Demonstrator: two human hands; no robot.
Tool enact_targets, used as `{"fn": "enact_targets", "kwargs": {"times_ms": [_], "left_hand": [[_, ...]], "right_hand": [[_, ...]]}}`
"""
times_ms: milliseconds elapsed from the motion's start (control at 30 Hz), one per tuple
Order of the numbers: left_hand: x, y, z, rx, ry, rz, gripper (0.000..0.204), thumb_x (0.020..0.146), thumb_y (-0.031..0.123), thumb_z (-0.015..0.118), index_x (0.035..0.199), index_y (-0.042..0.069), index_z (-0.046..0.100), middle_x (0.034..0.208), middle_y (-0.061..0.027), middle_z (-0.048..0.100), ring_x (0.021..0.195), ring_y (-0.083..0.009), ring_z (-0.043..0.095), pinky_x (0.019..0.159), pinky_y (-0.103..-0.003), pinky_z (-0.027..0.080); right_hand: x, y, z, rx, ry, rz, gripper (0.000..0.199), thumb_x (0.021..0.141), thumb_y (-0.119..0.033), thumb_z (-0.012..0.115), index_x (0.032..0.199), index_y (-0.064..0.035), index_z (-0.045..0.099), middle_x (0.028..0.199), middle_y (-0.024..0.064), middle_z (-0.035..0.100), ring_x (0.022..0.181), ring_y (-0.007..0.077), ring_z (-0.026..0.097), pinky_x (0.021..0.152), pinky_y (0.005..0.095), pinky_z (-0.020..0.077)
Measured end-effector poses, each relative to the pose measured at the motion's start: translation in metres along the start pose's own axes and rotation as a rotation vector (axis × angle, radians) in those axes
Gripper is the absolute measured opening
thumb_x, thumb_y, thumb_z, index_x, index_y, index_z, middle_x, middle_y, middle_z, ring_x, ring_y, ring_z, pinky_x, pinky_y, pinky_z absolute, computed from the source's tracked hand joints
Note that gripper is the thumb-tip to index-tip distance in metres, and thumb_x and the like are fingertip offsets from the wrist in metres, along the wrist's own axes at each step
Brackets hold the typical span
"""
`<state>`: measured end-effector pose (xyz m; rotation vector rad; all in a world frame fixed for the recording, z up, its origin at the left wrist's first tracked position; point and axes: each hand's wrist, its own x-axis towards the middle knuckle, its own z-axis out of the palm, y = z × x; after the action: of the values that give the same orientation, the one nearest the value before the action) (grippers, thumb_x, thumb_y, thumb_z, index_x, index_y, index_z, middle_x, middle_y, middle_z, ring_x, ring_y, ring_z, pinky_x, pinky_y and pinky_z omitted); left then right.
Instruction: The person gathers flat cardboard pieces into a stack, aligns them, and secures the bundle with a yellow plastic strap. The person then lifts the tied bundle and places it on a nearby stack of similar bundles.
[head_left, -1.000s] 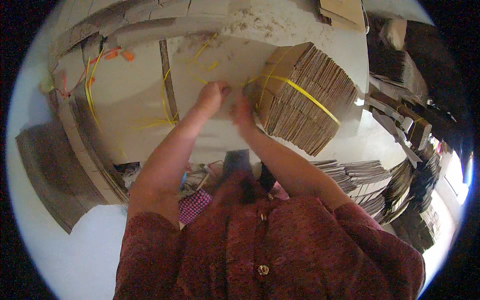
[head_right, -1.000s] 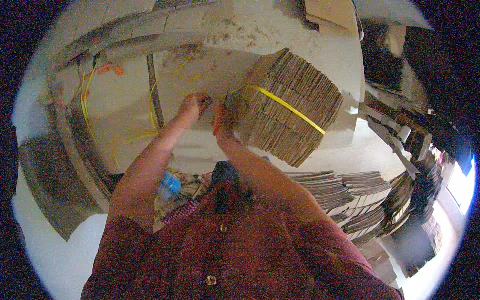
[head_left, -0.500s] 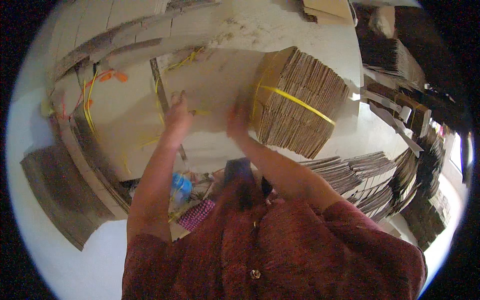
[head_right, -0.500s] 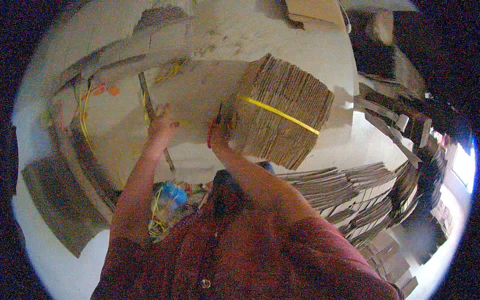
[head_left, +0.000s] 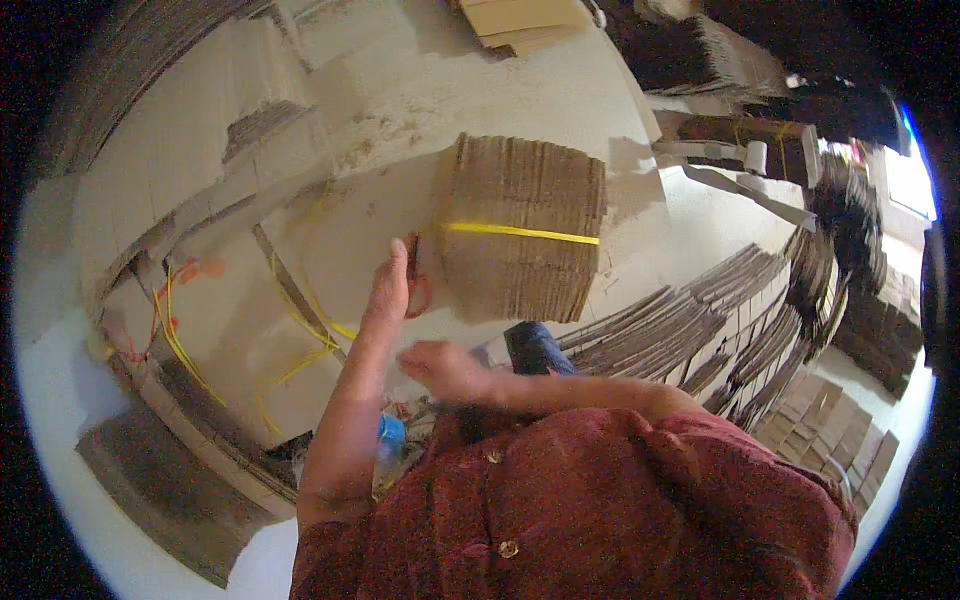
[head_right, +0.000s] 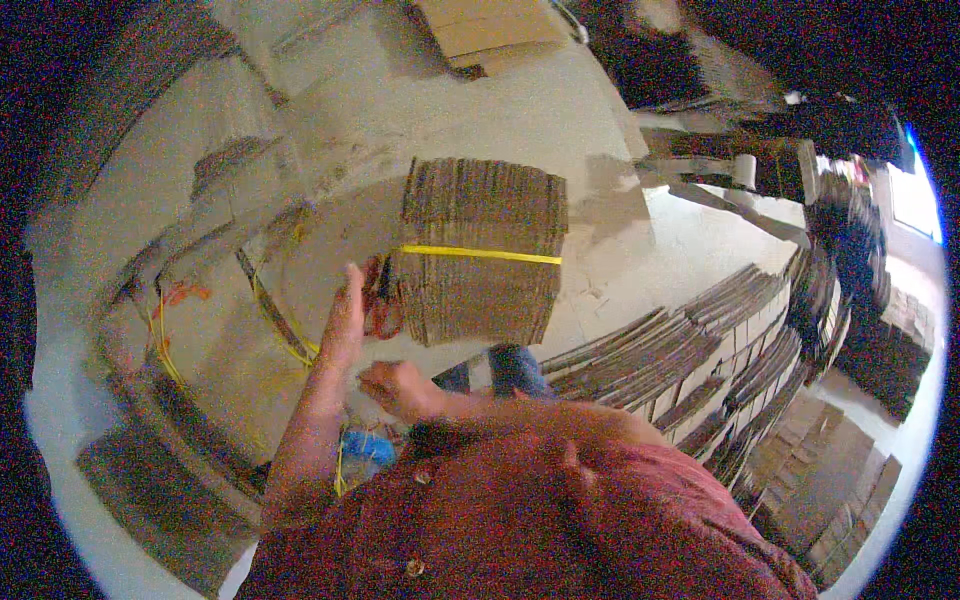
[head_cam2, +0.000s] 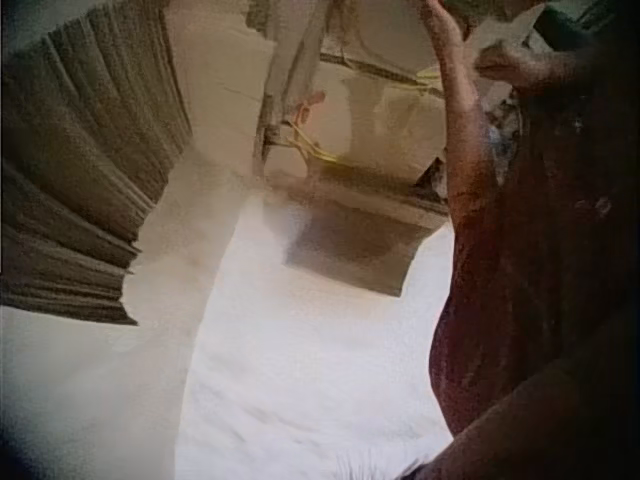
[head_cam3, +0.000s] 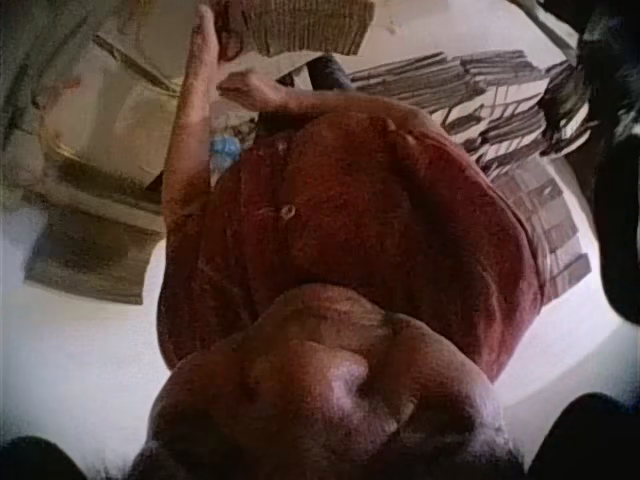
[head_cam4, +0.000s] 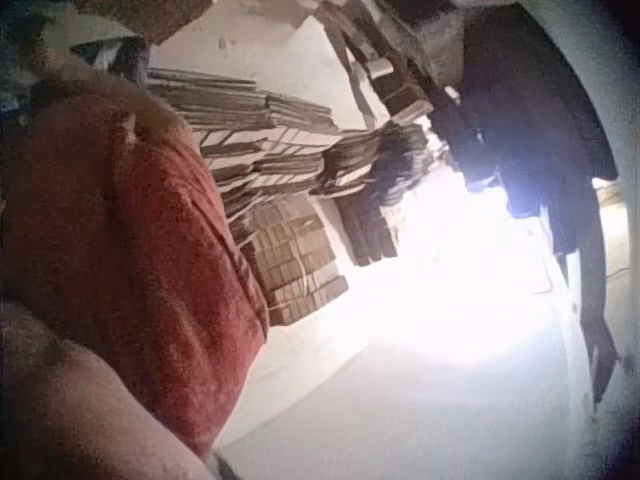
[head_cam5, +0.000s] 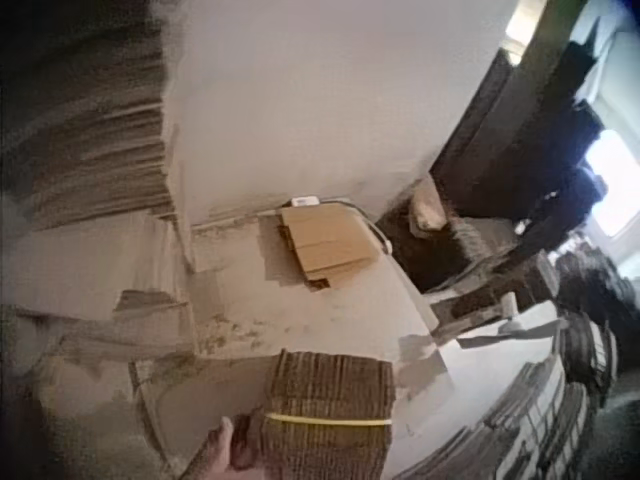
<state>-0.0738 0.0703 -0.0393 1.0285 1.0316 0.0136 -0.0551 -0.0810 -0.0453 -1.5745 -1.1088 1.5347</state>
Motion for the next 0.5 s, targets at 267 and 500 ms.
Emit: {"fn": "enact_targets", "kwargs": {"times_ms": [267, 500], "left_hand": [[0.026, -0.008, 0.031, -0.392, -0.181, -0.071, 0.076, 0.087, 0.061, 0.02, 0.138, 0.004, 0.02, 0.138, -0.0102, 0.031, 0.123, -0.0201, 0.034, 0.1, -0.033, 0.029], [0.003, 0.029, 0.077, -0.297, 0.069, -0.171, 0.069, 0.088, 0.059, 0.022, 0.137, 0.01, 0.022, 0.136, -0.0108, 0.03, 0.123, -0.0238, 0.035, 0.097, -0.04, 0.035]], "right_hand": [[-0.09, 0.0, -0.201, -0.037, 1.21, 0.243, 0.049, 0.092, -0.038, 0.038, 0.127, -0.0027, 0.041, 0.129, 0.0143, 0.042, 0.12, 0.0226, 0.038, 0.098, 0.0329, 0.0289], [-0.074, 0.063, -0.196, 0.952, 0.726, 0.191, 0.068, 0.089, -0.052, 0.031, 0.134, -0.0012, 0.028, 0.139, 0.0141, 0.028, 0.128, 0.0244, 0.025, 0.104, 0.0331, 0.0217]]}}
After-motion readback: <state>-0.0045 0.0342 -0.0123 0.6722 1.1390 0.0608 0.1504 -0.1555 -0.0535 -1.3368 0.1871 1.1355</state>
